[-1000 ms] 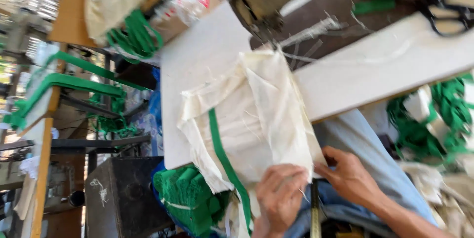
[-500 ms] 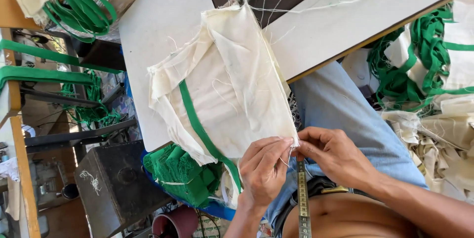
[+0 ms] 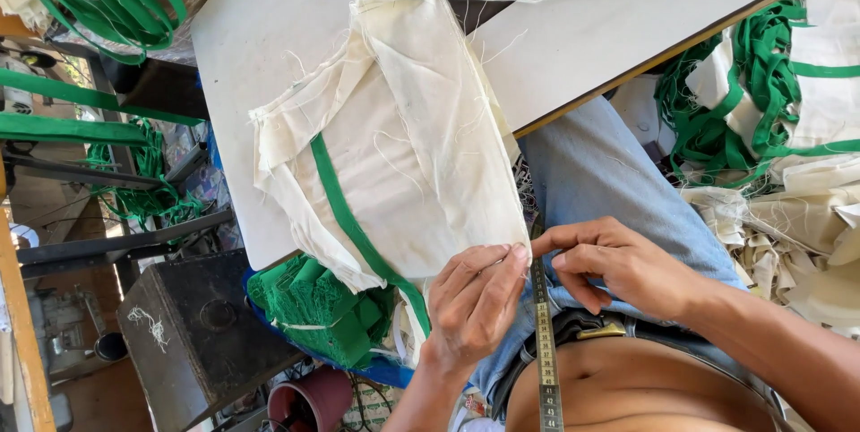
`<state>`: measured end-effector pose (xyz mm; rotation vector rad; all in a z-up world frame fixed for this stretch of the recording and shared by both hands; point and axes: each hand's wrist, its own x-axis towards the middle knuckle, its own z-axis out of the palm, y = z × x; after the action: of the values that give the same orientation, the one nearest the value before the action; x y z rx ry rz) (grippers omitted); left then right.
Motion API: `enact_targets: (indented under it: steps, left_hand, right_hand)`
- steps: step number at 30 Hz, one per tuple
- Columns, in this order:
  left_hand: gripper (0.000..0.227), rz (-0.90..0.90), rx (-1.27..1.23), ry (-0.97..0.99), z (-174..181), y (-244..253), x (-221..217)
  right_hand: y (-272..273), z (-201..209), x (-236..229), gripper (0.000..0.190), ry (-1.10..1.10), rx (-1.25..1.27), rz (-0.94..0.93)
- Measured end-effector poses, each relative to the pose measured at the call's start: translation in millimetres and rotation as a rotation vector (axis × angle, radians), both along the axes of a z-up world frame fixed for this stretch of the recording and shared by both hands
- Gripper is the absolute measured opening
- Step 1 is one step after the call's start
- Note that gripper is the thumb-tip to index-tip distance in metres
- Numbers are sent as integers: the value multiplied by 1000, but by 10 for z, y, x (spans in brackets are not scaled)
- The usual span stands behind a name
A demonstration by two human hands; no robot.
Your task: The person is trimming excess fabric from a white tote bag with green handles and then sewing the edges using an industrial sewing machine.
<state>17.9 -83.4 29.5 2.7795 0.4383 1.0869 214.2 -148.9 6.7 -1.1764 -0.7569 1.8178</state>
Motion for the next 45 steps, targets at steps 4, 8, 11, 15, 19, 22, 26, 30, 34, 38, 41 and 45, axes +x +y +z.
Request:
enact_targets:
  steps: [4,8,11,15,19,22,26,30,34,38,41,45]
  left_hand:
    - [21,-11,-281,-161,-25,18,-28]
    - [31,41,-305,-214,-56,-26,-78]
    - [46,76,-313,-220,-27,-59,-116]
    - [33,116,-331,-244,-29,-60,-68]
    - [29,108,-265,-237,-85,-86,10]
    - [22,145,-165,-229,-85,-108,82]
    - [24,156,-156,-234,-63,-120,63]
    - [30,148,-183,-233,-66,-138,48]
    - [30,162,-224,-253,-38,-162,73]
    - [28,141,-345,-292,-3,-158,76]
    - [29,136,-349,-305,-11,-157,77]
    - [41,124,-232,-277,-48,-137,50]
  right_hand:
    - [206,-154,19,27,-265,-58,-111]
    - [650,-308,-35,80,-556,-31,-224]
    - [625,-291,-99,33,-566,9,-119]
    - [261,-79,-197,23,-563,-27,-167]
    - [147,53,-295,14,-481,-54,-293]
    - [75,74,-331,32,-499,32,-301]
    - [33,101,-305,49,-566,90,-283]
    - [-8,67,-289,55,-697,298,-260]
    - [-10,205,-236,59,-713,293,-183]
    - [27,249,-197,62,-605,205,-191]
    - [18,246,-194,63,-629,171,-154]
    - [0,272,-212,64,-683,282,-170]
